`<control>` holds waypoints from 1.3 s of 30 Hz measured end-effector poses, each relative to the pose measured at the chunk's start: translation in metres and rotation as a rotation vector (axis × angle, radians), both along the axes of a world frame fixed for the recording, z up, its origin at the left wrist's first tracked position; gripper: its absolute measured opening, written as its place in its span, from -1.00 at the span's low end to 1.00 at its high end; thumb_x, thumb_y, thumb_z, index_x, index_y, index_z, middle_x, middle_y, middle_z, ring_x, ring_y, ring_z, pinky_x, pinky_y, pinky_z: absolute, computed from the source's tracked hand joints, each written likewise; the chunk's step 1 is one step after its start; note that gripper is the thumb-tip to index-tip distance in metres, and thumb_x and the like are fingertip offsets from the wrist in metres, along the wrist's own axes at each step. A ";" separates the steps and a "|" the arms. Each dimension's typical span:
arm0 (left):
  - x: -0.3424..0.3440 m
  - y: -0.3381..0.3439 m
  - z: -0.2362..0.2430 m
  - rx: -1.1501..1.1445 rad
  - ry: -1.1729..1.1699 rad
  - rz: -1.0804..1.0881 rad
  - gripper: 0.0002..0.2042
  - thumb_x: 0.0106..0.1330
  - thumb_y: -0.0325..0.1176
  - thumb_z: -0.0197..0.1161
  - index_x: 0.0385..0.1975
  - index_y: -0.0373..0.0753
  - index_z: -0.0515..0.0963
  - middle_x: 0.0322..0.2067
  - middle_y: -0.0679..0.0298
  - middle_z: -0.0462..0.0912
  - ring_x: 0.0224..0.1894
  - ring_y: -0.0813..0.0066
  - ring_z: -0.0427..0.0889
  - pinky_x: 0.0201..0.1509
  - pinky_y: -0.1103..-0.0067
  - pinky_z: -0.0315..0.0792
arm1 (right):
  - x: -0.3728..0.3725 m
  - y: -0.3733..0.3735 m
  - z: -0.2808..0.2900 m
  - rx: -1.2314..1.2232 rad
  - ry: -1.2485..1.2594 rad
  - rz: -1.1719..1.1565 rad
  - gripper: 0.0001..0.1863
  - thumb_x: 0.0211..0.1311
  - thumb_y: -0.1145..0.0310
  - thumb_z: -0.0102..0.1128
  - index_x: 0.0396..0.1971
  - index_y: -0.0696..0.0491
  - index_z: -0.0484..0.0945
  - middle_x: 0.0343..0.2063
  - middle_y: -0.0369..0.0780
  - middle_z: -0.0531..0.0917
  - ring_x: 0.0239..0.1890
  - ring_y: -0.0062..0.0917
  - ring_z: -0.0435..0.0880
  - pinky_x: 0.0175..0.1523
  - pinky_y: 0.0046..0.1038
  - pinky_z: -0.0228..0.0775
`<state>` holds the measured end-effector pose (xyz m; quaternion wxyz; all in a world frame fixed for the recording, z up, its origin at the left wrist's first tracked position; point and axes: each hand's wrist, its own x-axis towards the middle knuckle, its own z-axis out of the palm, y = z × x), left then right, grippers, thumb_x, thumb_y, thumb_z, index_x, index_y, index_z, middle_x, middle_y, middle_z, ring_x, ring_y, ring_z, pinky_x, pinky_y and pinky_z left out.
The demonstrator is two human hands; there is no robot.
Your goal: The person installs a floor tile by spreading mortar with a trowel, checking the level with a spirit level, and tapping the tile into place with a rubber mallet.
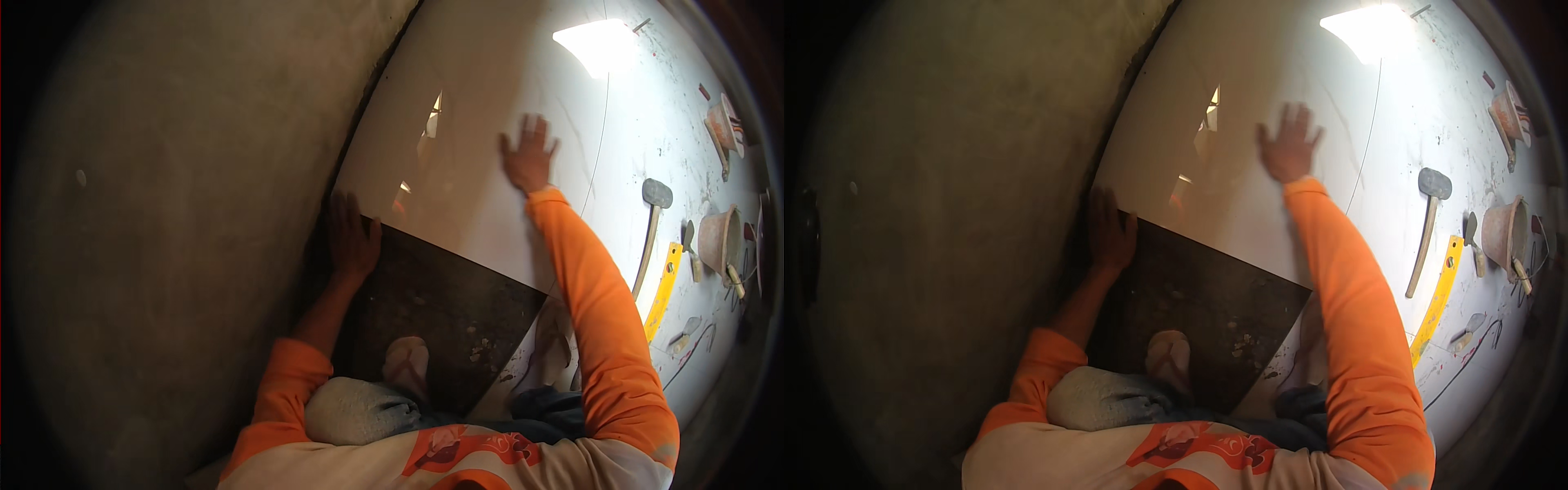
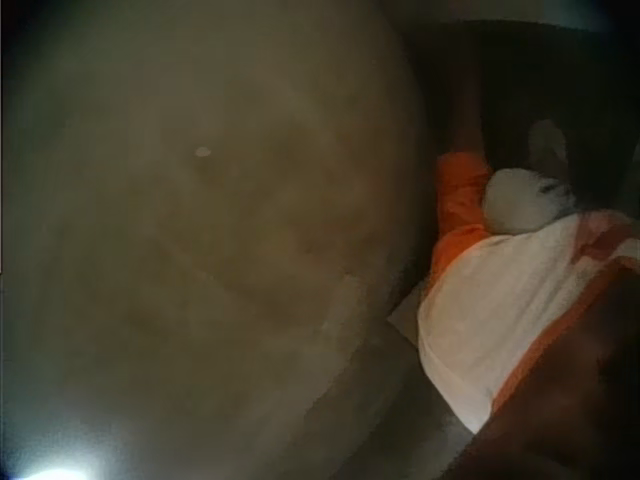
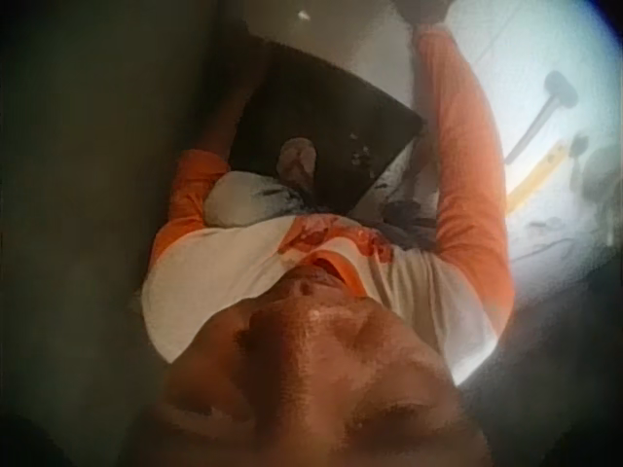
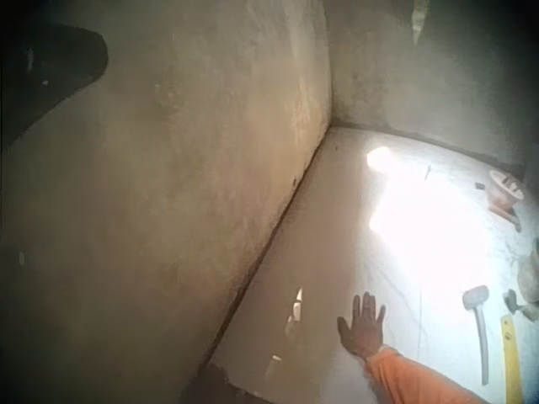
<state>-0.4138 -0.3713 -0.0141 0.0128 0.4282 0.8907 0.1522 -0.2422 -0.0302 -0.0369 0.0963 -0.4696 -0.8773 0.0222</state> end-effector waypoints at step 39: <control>-0.040 0.102 0.018 -0.162 -0.038 -0.143 -0.21 0.33 0.05 0.05 0.40 -0.41 0.03 0.41 -0.23 0.00 0.46 -0.31 -0.07 0.41 -0.22 -0.20 | -0.316 0.179 0.039 -0.029 0.021 0.435 -0.22 0.36 -0.07 -0.12 0.39 0.17 0.09 0.43 -0.02 0.10 0.50 -0.20 -0.01 0.41 0.25 -0.19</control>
